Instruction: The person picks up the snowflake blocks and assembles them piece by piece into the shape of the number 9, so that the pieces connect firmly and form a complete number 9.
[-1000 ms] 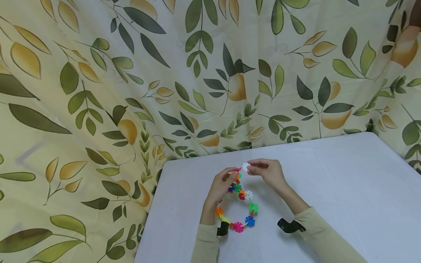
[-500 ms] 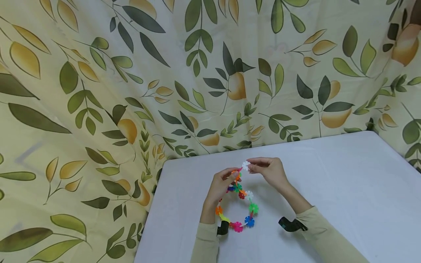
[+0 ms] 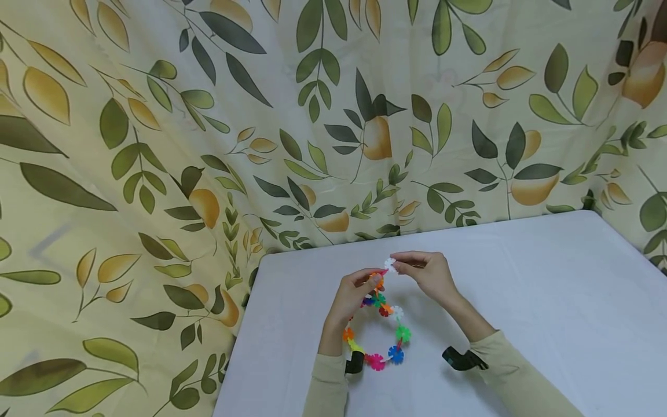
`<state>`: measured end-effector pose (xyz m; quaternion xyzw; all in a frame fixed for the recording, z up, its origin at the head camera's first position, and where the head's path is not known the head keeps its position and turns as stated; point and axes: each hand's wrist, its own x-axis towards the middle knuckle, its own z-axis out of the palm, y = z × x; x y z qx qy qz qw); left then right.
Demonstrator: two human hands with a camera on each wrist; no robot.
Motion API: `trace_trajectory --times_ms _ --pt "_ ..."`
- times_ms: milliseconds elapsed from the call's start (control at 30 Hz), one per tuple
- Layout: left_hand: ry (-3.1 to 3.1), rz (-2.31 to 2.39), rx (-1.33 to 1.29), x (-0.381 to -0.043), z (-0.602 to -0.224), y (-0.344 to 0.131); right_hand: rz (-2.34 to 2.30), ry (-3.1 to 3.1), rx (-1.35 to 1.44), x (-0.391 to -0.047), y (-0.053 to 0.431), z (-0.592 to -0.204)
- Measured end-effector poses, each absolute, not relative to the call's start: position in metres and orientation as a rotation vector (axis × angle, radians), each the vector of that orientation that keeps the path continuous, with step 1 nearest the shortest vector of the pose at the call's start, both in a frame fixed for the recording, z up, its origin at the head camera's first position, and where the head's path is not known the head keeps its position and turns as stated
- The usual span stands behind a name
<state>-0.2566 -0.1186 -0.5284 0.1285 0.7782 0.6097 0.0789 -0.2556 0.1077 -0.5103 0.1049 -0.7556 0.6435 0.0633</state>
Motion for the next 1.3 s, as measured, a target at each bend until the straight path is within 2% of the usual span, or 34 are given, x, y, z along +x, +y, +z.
trace_trajectory --times_ms 467,933,1133,1300 --pt "2.335 1.901 0.356 -0.257 -0.524 -0.118 2.048 -2.243 0.274 -0.257 0.101 -0.511" --pt "2.343 1.855 0.387 -0.258 -0.525 -0.12 2.024 -2.299 0.347 -0.258 0.102 -0.513" --pt "2.345 1.787 0.416 -0.259 -0.526 -0.121 2.144 -2.225 0.383 -0.265 0.102 -0.526" --pt "2.36 1.7 0.426 -0.257 -0.524 -0.127 1.872 -2.506 0.395 -0.269 0.1 -0.549"
